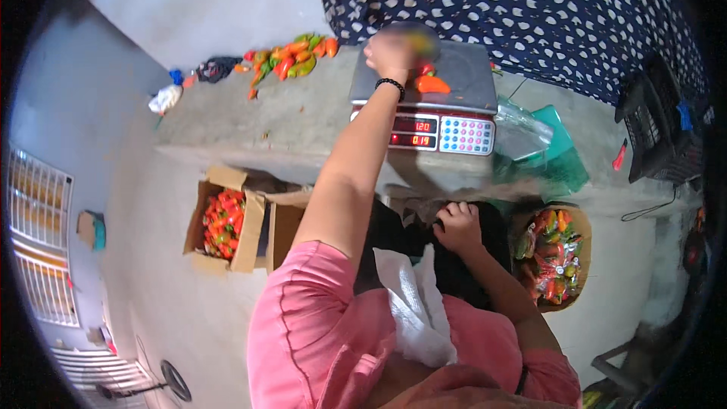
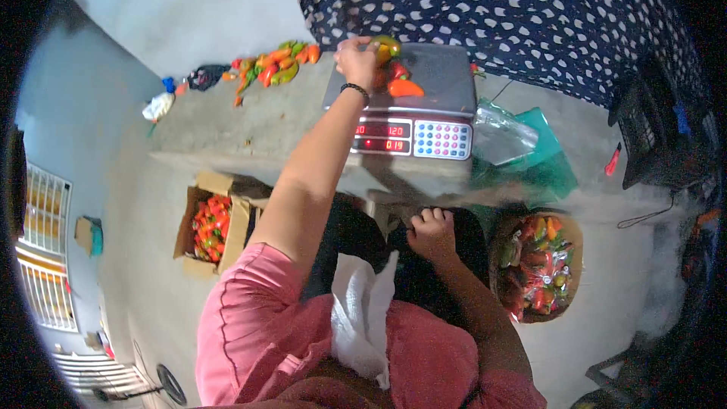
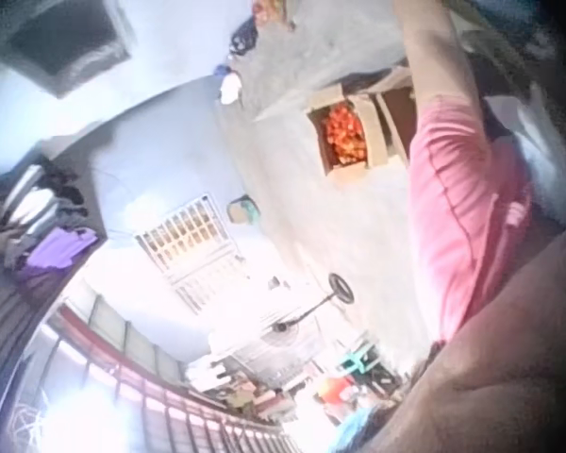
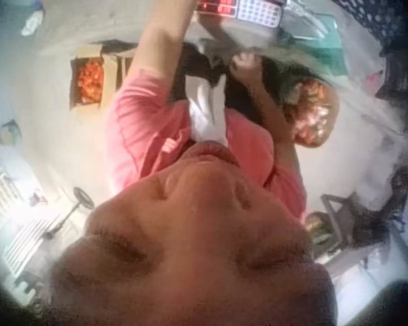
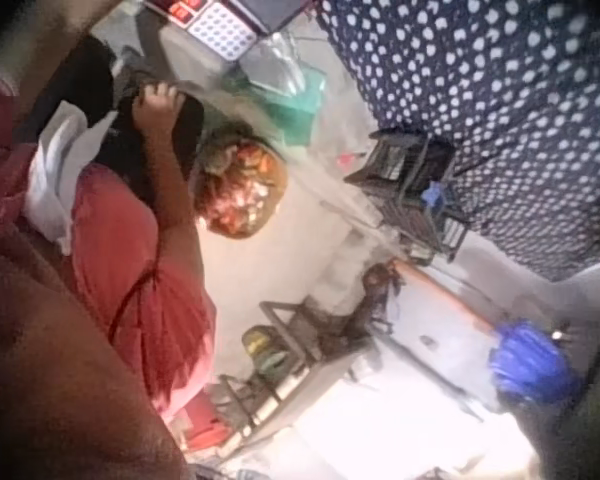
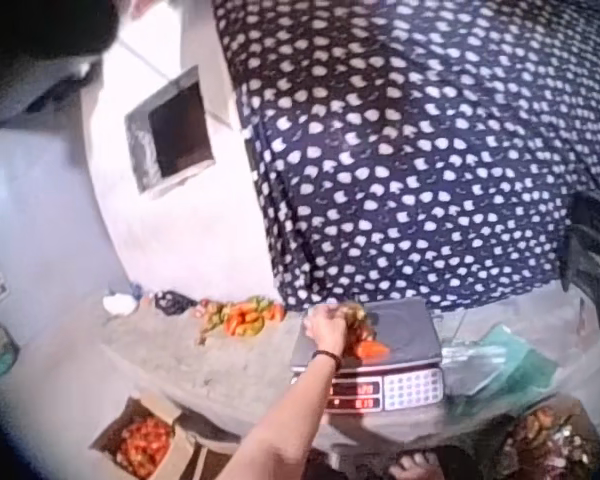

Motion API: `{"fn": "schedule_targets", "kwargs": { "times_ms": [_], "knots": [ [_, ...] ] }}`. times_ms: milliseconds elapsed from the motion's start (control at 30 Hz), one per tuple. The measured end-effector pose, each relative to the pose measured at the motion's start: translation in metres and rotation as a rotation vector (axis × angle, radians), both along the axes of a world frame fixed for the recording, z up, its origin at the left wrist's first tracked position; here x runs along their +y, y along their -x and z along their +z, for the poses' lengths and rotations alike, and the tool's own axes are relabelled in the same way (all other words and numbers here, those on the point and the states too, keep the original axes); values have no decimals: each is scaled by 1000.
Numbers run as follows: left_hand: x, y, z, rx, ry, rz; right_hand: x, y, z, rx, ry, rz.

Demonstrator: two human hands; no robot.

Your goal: The person picks up peppers from cardboard boxes, places them on a scale to check their weight, and then puts them into a clear plastic bag.

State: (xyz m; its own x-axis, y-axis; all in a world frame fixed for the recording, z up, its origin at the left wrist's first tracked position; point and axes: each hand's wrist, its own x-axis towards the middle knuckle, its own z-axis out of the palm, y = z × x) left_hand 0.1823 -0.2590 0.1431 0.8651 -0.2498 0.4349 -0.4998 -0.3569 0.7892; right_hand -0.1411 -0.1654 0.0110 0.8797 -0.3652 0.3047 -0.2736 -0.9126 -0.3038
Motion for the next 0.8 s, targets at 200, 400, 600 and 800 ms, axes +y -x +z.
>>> {"fn": "schedule_targets", "kwargs": {
  "times_ms": [200,400,600,800],
  "knots": [
    [-5,-4,-25,-29,-348,161,-3,0,-9,-25,-17,-38],
    [68,44,-39,-294,-14,-140,-5,1,-13,23,-216,-26],
    [213,146,-105,456,107,-486,-25,6,2,-453,-377,-280],
    [267,182,-142,234,-116,-600,-101,-9,10,-883,-324,-591]
  ]
}}
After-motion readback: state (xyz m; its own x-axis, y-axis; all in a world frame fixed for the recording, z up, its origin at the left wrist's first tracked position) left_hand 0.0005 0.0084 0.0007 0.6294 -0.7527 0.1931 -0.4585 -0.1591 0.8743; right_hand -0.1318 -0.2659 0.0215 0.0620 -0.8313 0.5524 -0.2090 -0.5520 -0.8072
